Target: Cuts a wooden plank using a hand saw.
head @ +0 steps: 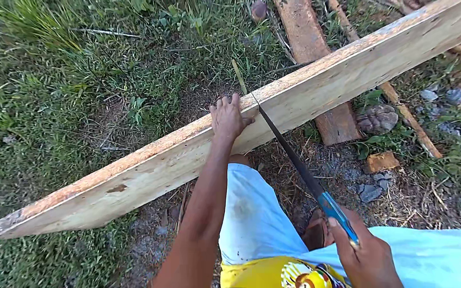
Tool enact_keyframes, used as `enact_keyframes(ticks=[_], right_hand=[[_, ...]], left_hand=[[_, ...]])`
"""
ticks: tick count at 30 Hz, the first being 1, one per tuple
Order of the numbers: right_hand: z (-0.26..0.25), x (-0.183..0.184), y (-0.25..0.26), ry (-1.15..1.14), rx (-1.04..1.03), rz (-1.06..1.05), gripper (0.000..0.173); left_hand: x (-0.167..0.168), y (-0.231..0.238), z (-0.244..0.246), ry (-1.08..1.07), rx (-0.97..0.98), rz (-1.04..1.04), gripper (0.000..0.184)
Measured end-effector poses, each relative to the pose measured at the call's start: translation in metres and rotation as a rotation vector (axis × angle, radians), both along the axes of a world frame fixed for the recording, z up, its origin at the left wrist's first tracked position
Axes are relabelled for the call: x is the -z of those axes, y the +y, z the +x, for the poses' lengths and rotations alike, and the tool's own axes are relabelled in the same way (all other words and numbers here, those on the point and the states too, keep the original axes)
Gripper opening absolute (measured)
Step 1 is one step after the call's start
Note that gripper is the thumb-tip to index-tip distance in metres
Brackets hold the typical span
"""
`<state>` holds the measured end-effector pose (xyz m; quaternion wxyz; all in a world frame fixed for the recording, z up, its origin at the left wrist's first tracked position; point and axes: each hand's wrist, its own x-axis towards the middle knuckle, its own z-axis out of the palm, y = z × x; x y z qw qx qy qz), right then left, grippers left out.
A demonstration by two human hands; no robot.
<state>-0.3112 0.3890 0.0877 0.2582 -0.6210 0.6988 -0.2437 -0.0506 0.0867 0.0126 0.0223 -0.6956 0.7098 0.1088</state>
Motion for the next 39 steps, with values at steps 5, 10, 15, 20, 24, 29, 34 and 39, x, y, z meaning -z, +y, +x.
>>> enact_keyframes(ticks=[5,10,15,20,24,29,34,39], right_hand=[[0.060,0.078,-0.157,-0.092,-0.046,0.040,0.040],[0.077,0.056,-0.195,-0.163,-0.094,0.066,0.039],[0.085,0.019,-0.227,-0.168,-0.112,0.196,0.041],[0.026,0.054,-0.099,-0.067,-0.032,0.108,0.044],[-0.002,0.056,-0.013,-0.043,0.038,-0.021,0.048],[0.023,0.083,-0.062,-0.046,0.000,-0.109,0.042],[0.097,0.146,-0.221,-0.199,-0.037,-0.110,0.038],[0.059,0.104,-0.156,-0.147,-0.048,0.003,0.042]], left_hand=[[0.001,0.020,-0.007,0.034,0.002,-0.027,0.087],[0.003,0.007,0.002,0.033,-0.001,-0.007,0.088],[0.005,-0.014,0.010,0.014,-0.019,0.075,0.091],[0.011,-0.056,0.029,0.028,-0.011,0.186,0.096],[0.014,-0.078,0.036,0.047,-0.018,0.248,0.095],[0.017,-0.086,0.039,0.026,-0.031,0.259,0.095],[0.019,-0.083,0.040,0.014,-0.036,0.234,0.095],[0.019,-0.086,0.041,0.040,-0.031,0.275,0.096]])
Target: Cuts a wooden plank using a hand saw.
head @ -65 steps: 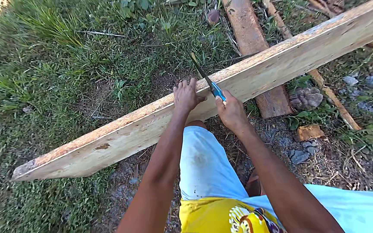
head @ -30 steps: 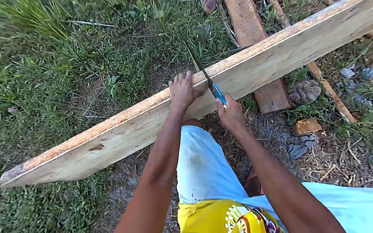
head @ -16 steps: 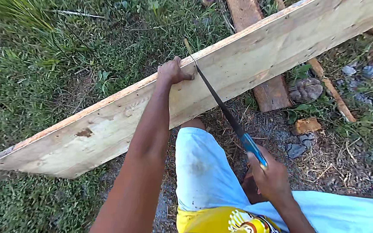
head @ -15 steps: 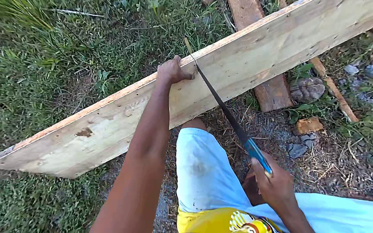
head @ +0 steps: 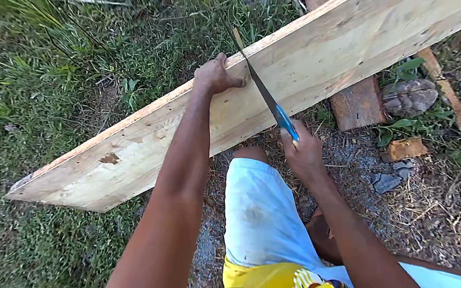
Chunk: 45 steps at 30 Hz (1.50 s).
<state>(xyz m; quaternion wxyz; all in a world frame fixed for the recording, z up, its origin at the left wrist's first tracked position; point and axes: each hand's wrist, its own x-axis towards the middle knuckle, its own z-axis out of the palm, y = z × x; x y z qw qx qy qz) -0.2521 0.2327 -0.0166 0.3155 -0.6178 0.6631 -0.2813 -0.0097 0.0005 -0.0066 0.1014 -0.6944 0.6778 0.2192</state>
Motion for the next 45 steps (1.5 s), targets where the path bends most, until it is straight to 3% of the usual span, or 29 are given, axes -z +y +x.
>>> enact_keyframes(ticks=[4,6,8,12,14,16,21,23,30,33,37,40,42,45], right_hand=[[-0.047,-0.031,0.107,0.065,0.070,-0.005,0.044],[-0.051,-0.039,0.123,0.052,0.083,-0.005,0.044],[-0.038,-0.036,0.099,0.060,0.069,-0.006,0.043],[0.028,0.013,-0.035,-0.045,0.038,-0.018,0.039],[0.043,0.024,-0.063,-0.085,0.032,-0.067,0.039],[0.022,0.008,-0.039,-0.066,-0.004,-0.022,0.041],[-0.051,-0.029,0.110,0.110,0.045,0.029,0.046],[-0.057,-0.034,0.136,0.114,0.070,0.004,0.046],[-0.024,0.018,0.124,0.000,-0.050,-0.088,0.040],[-0.043,0.002,0.130,0.063,0.069,-0.088,0.041],[-0.059,-0.028,0.143,0.054,0.058,-0.122,0.041],[-0.060,-0.022,0.152,0.067,0.086,-0.132,0.042],[-0.052,-0.014,0.138,0.090,0.069,-0.137,0.041],[-0.027,-0.015,0.076,0.094,0.017,-0.110,0.040]], left_hand=[[0.000,-0.004,0.000,-0.007,-0.005,-0.010,0.097],[0.000,0.000,-0.002,-0.022,-0.002,-0.014,0.098],[0.000,0.005,-0.004,-0.037,0.002,-0.018,0.098],[-0.003,0.018,-0.011,-0.051,0.003,-0.068,0.097],[-0.003,0.023,-0.010,-0.044,0.009,-0.079,0.096],[-0.003,0.021,-0.007,-0.022,0.011,-0.066,0.094],[-0.002,0.007,-0.005,-0.001,-0.008,-0.033,0.097],[-0.002,0.006,-0.005,-0.010,-0.008,-0.046,0.095],[0.005,-0.013,0.004,-0.009,-0.012,0.004,0.097],[0.006,-0.013,0.006,-0.001,-0.014,0.017,0.097],[-0.002,0.004,-0.003,-0.011,0.003,-0.030,0.098],[-0.006,0.016,-0.010,-0.050,0.009,-0.065,0.098],[-0.007,0.022,-0.013,-0.070,0.004,-0.089,0.099],[-0.007,0.028,-0.016,-0.081,0.013,-0.105,0.099]])
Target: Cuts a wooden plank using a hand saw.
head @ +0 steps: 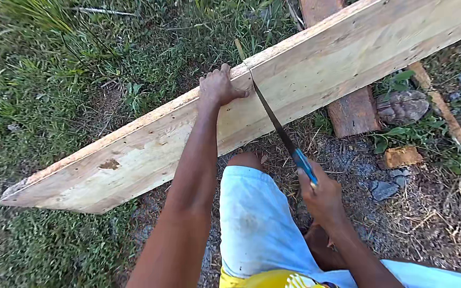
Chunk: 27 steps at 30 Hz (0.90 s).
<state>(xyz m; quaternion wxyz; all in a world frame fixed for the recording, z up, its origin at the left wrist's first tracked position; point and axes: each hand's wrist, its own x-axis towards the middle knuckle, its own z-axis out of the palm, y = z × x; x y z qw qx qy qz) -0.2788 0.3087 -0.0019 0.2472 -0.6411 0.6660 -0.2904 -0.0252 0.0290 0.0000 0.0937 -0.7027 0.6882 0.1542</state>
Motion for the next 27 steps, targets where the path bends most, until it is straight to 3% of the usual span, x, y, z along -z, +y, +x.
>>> enact_keyframes(ticks=[3,5,7,12,14,17,21,24,27], right_hand=[[0.031,-0.007,-0.076,-0.041,-0.029,0.159,0.037],[0.039,-0.009,-0.100,-0.049,-0.041,0.192,0.037],[0.032,-0.014,-0.094,-0.056,-0.053,0.165,0.038],[-0.002,-0.029,0.006,-0.019,0.008,0.095,0.043],[-0.009,-0.034,0.023,-0.007,0.026,0.066,0.044],[0.007,-0.029,-0.025,0.001,0.001,0.069,0.039],[0.049,0.010,-0.115,-0.069,-0.023,0.129,0.037],[0.040,0.002,-0.102,-0.082,-0.025,0.133,0.039],[0.010,-0.016,-0.039,-0.029,-0.003,0.135,0.041]], left_hand=[[-0.004,0.010,-0.005,0.006,0.000,-0.024,0.097],[-0.006,0.018,-0.009,0.007,0.003,-0.037,0.097],[-0.009,0.021,-0.011,0.014,0.010,-0.040,0.095],[-0.006,0.024,-0.009,0.050,0.011,-0.043,0.095],[-0.005,0.027,-0.011,0.060,0.005,-0.058,0.095],[-0.008,0.031,-0.016,0.037,0.007,-0.084,0.095],[-0.005,0.036,-0.013,0.022,0.009,-0.085,0.094],[-0.004,0.022,-0.007,0.065,0.020,-0.055,0.092],[-0.002,0.006,0.001,0.075,0.012,-0.018,0.094]])
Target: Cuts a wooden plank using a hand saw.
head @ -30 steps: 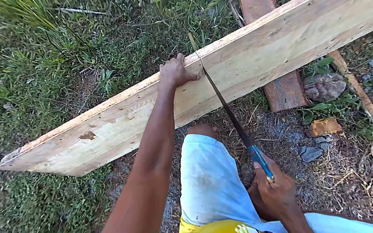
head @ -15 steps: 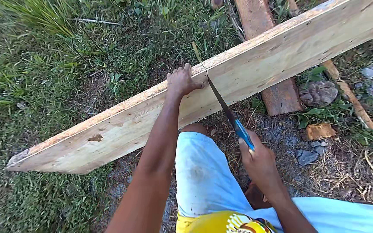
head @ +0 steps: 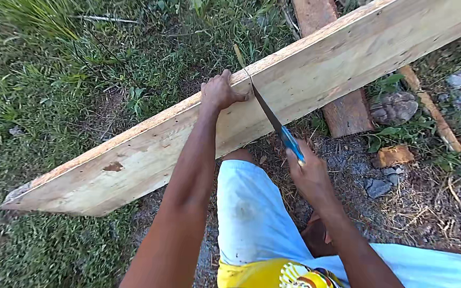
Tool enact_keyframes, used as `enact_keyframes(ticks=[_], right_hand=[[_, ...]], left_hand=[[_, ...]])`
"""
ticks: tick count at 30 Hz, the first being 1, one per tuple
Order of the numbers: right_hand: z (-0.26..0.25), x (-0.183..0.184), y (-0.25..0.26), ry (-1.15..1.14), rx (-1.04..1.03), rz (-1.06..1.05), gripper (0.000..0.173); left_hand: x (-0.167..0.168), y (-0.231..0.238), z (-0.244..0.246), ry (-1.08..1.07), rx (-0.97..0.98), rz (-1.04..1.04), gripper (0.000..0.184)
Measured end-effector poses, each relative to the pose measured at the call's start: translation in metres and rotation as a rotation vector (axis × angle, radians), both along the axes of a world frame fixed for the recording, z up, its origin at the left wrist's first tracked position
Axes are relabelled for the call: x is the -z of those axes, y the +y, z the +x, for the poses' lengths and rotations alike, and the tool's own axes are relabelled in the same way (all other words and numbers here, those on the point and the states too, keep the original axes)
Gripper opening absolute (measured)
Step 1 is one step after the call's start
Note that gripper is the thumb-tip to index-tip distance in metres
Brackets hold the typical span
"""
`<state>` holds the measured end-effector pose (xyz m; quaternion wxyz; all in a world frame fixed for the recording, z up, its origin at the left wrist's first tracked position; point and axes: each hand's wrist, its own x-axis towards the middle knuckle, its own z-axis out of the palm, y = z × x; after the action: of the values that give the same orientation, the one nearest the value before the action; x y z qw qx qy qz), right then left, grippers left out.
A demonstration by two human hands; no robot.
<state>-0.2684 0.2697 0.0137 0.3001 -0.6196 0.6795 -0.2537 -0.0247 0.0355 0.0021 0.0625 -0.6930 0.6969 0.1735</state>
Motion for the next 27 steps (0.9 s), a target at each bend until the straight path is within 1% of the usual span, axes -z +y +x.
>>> enact_keyframes(ticks=[2,3,5,7,8,10,12,14,16,18,19,20,22,24,25,26,27], right_hand=[[-0.011,-0.011,0.026,0.017,0.019,-0.037,0.042],[-0.010,-0.014,0.028,0.023,0.028,-0.040,0.041],[0.001,-0.007,-0.003,0.025,0.023,-0.037,0.038],[0.022,0.018,-0.051,-0.008,-0.002,0.015,0.035],[0.033,0.029,-0.071,-0.023,-0.002,0.007,0.036],[0.039,0.032,-0.083,-0.044,0.002,-0.012,0.038],[0.028,0.021,-0.062,-0.041,-0.002,0.012,0.038],[0.009,0.008,-0.018,-0.007,0.006,0.029,0.040],[-0.011,-0.005,0.021,0.042,0.009,-0.018,0.041],[-0.014,-0.008,0.036,0.045,0.025,-0.036,0.041],[-0.010,-0.004,0.029,0.050,0.027,-0.046,0.041],[-0.003,0.006,0.012,0.045,0.022,-0.055,0.040],[0.020,0.036,-0.037,-0.025,0.002,-0.016,0.038],[0.039,0.065,-0.070,-0.087,0.001,-0.081,0.037],[0.041,0.067,-0.076,-0.101,0.005,-0.101,0.038],[0.036,0.061,-0.075,-0.103,0.000,-0.090,0.038],[0.029,0.051,-0.059,-0.099,-0.006,-0.053,0.039]], left_hand=[[-0.001,-0.003,-0.003,0.004,-0.007,0.005,0.094],[-0.001,-0.001,-0.005,-0.005,-0.010,0.008,0.094],[-0.004,0.001,-0.009,-0.026,-0.009,-0.004,0.095],[-0.001,0.009,-0.009,-0.039,-0.018,-0.008,0.096],[0.000,0.009,-0.007,-0.040,-0.020,-0.015,0.095],[-0.001,-0.001,0.000,-0.030,-0.008,-0.010,0.094],[0.002,-0.006,0.001,0.001,-0.004,0.022,0.093],[0.002,-0.012,0.007,0.009,-0.004,0.053,0.093],[0.003,-0.018,0.007,0.020,-0.015,0.052,0.092],[0.004,-0.018,0.006,0.011,-0.012,0.060,0.093],[0.004,-0.017,0.004,0.011,-0.011,0.063,0.093],[0.003,-0.018,0.002,0.006,-0.011,0.059,0.093],[0.002,-0.016,0.003,-0.020,-0.016,0.059,0.095],[0.003,-0.014,0.005,-0.027,-0.010,0.056,0.094],[0.002,-0.016,0.007,-0.018,-0.005,0.057,0.093],[-0.001,-0.023,0.007,0.001,-0.002,0.058,0.092],[0.003,-0.019,0.008,0.022,-0.009,0.082,0.092]])
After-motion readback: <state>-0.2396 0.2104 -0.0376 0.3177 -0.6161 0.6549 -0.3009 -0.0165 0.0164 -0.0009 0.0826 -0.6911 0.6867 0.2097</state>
